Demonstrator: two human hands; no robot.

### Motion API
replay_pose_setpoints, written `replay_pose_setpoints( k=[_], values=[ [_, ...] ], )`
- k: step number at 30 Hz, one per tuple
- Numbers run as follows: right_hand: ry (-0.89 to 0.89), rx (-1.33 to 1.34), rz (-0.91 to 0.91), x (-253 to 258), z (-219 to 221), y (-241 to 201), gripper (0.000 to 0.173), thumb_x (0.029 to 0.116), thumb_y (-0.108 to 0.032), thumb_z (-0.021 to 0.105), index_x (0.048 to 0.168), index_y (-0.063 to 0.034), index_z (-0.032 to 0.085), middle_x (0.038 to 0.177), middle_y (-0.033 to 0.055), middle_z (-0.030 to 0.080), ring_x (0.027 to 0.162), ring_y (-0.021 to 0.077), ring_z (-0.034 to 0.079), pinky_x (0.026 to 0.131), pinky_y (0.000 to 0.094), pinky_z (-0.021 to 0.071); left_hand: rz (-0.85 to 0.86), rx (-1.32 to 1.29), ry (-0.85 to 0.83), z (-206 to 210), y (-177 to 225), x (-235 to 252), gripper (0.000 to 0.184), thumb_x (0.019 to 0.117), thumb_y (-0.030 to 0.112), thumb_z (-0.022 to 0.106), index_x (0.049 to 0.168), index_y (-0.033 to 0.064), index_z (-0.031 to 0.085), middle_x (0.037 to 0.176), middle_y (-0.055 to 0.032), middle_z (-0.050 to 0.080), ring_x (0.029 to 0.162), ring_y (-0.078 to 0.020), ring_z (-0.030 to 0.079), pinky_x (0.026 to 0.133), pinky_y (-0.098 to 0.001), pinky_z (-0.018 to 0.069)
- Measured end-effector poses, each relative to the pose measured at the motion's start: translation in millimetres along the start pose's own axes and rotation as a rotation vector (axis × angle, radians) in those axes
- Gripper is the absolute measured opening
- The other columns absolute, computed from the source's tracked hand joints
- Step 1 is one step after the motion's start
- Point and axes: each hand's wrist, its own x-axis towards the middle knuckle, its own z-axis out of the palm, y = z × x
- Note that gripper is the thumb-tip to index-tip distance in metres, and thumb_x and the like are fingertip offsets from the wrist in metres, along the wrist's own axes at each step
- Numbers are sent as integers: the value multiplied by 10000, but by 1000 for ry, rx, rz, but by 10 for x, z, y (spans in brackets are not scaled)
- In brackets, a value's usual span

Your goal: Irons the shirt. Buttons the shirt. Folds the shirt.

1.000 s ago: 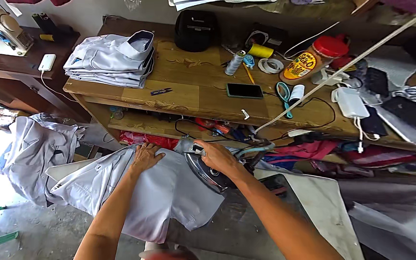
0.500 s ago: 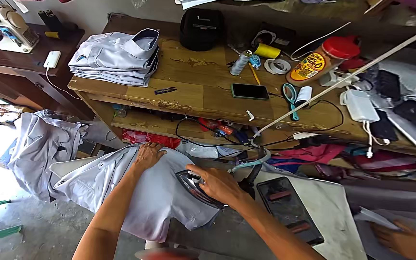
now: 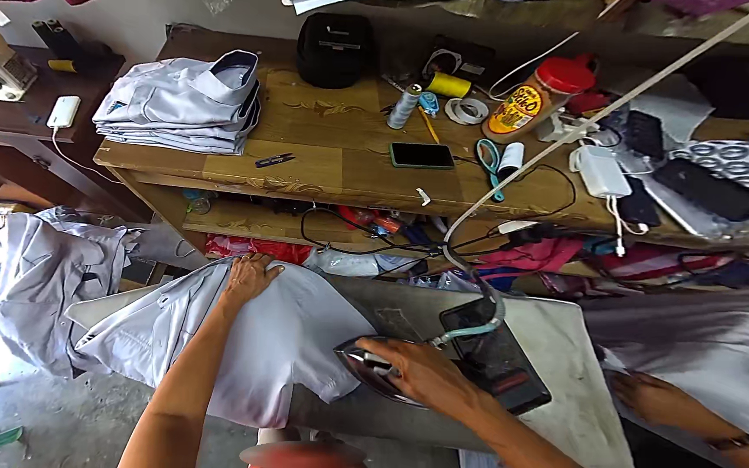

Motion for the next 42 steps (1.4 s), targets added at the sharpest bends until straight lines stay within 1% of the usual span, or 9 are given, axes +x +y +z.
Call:
replay_pose_setpoints(
  k=[5,9,15,18,22,24,29,35,42],
  values=[
    [12,47,364,-408,-262,502,619,935,-191,675,1508,-333,491,963,222,725,853,464,702,736,657,540,12,-18,173,2,140,-159,581,1011,550,469,1428,172,612,1575,-126,477,1512,-399,330,1206,-644,227],
    [179,134,614,-709,-360,1135,608,931,-184,693,1503,-252,498,1102,275,703,966,513,682,818,706,513,153,-84,486,153,401,-579,404,991,344,553,1272,98,708,1462,-175,580,1433,-430,443,1155,-621,349],
    [381,260,801,-843,-246,1744,618,925,-164,708,1505,-172,495,1214,298,668,1093,513,654,926,703,481,361,-196,449,569,1099,-1382,292,960,287,608,1111,94,767,1182,-138,716,1174,-352,640,1010,-505,517],
    [412,275,811,-856,-207,1791,631,925,-227,741,1507,-201,497,1191,306,674,1070,528,654,905,714,476,430,-170,439,819,1354,-1666,249,954,293,632,1063,128,784,1077,-99,727,1088,-307,666,940,-466,552],
    [603,44,660,-875,-149,1702,914,834,-507,798,1579,-170,389,1284,366,589,1144,595,579,895,755,456,542,-17,430,1069,1724,-1900,171,957,255,642,1033,187,779,976,-71,721,974,-283,690,844,-465,577],
    [729,-47,461,-715,-128,1514,765,893,-538,693,1485,-89,508,1279,336,592,1169,571,556,926,737,431,560,82,449,1215,1865,-1915,149,934,206,662,1040,223,765,955,-55,704,939,-264,681,831,-457,567],
    [331,208,274,84,401,780,360,997,-395,624,1143,-90,747,1215,194,671,1203,406,596,1002,630,450,492,197,466,1336,2020,-1872,195,893,109,661,1006,227,766,931,-39,685,926,-253,660,818,-429,550],
    [303,185,310,371,664,492,184,955,-178,649,1024,-25,724,1090,198,694,1134,400,624,965,614,431,442,200,525,1423,1977,-1986,166,919,96,608,900,191,744,924,-17,678,932,-230,642,871,-423,520],
    [256,158,329,346,678,568,188,975,-183,621,1047,-41,720,1110,183,694,1156,388,613,981,607,419,407,153,555,1452,1375,-2447,167,931,138,609,934,233,747,889,-3,665,914,-224,638,899,-449,505]
  ],
)
